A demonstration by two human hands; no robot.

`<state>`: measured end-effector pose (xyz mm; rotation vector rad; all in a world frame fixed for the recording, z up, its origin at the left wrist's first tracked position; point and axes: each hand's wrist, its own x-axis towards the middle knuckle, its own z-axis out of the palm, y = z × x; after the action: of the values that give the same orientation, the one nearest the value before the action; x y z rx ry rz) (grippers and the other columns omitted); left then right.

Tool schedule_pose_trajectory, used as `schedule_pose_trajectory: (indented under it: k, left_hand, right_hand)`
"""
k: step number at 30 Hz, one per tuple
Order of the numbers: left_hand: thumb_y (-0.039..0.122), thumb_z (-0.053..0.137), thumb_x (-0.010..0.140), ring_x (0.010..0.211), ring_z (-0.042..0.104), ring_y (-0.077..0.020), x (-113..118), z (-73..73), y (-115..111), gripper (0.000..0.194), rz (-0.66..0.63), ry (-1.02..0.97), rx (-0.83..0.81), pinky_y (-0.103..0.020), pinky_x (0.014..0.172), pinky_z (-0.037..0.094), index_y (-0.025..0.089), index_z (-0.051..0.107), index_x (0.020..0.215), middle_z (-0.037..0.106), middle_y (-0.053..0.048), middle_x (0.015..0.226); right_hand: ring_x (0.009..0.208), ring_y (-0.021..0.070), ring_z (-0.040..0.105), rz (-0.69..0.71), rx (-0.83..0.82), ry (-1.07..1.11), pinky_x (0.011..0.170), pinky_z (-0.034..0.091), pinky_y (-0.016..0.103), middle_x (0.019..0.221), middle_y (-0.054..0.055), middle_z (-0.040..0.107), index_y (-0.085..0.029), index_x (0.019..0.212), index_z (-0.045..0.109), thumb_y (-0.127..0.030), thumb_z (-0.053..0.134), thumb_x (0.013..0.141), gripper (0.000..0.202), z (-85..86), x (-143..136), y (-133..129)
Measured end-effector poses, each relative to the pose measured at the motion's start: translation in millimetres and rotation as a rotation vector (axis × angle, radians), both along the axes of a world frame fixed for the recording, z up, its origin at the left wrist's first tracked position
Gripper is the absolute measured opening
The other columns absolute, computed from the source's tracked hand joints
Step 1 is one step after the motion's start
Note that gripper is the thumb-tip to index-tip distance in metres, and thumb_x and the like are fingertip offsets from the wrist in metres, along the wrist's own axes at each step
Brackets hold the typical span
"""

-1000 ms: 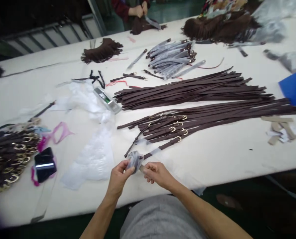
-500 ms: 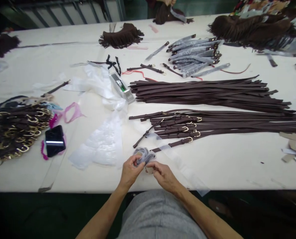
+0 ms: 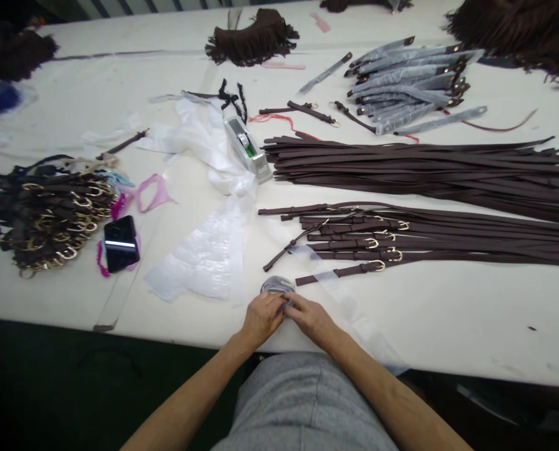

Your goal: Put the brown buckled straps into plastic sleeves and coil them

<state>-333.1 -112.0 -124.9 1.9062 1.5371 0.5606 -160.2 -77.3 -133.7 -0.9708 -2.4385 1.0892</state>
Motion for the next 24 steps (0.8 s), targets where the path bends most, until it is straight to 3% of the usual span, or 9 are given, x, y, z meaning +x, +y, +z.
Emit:
schedule_pose_trajectory:
  k: [8,12,15,20,24]
  left_hand:
    - [0.010,0.047,0.074,0.085,0.058,-0.0185,-4.2,5.9,6.1,0.031,0.122,-0.085,-0.064,-0.031,0.075,0.047,0.019,0.046,0.104,0.062,-0.004,0.093]
    - [0.009,0.045,0.077,0.083,0.059,-0.0170,1.8,5.7,8.1,0.024,0.185,-0.102,-0.087,-0.029,0.074,0.047,0.021,0.047,0.097,0.062,-0.002,0.089]
    - [0.008,0.046,0.075,0.084,0.058,-0.0173,7.6,7.6,6.6,0.022,0.205,-0.097,-0.092,-0.030,0.076,0.046,0.020,0.049,0.092,0.061,-0.002,0.088]
    - [0.009,0.048,0.075,0.078,0.055,-0.0194,8.2,11.8,4.5,0.014,0.304,-0.042,-0.103,-0.033,0.070,0.045,0.018,0.049,0.085,0.057,-0.005,0.081]
    - [0.007,0.050,0.073,0.071,0.054,-0.0171,2.2,11.6,3.2,0.012,0.251,-0.040,-0.115,-0.030,0.067,0.045,0.019,0.052,0.073,0.055,-0.002,0.073]
  right_hand:
    - [0.074,0.0167,0.057,0.010,-0.051,0.028,0.067,0.048,0.028,0.080,0.006,0.057,-0.019,0.086,0.059,-0.026,0.043,0.089,0.018,-7.8,-3.3,17.1]
    - [0.067,0.0138,0.055,-0.042,-0.103,0.040,0.062,0.047,0.025,0.078,0.003,0.056,-0.019,0.093,0.056,-0.027,0.049,0.086,0.012,-3.8,-6.7,23.3]
    - [0.065,0.0122,0.054,-0.044,-0.134,0.053,0.061,0.046,0.023,0.079,0.002,0.055,-0.020,0.101,0.054,-0.025,0.054,0.083,0.018,-1.5,-8.1,27.7]
    - [0.072,0.0137,0.054,-0.030,-0.143,0.074,0.064,0.043,0.024,0.079,0.003,0.053,-0.019,0.081,0.058,-0.027,0.053,0.084,0.010,0.3,-8.0,28.6]
    - [0.069,0.0130,0.052,-0.050,-0.156,0.089,0.061,0.041,0.023,0.077,0.002,0.053,-0.019,0.077,0.058,-0.026,0.052,0.084,0.012,-0.7,-8.2,25.8]
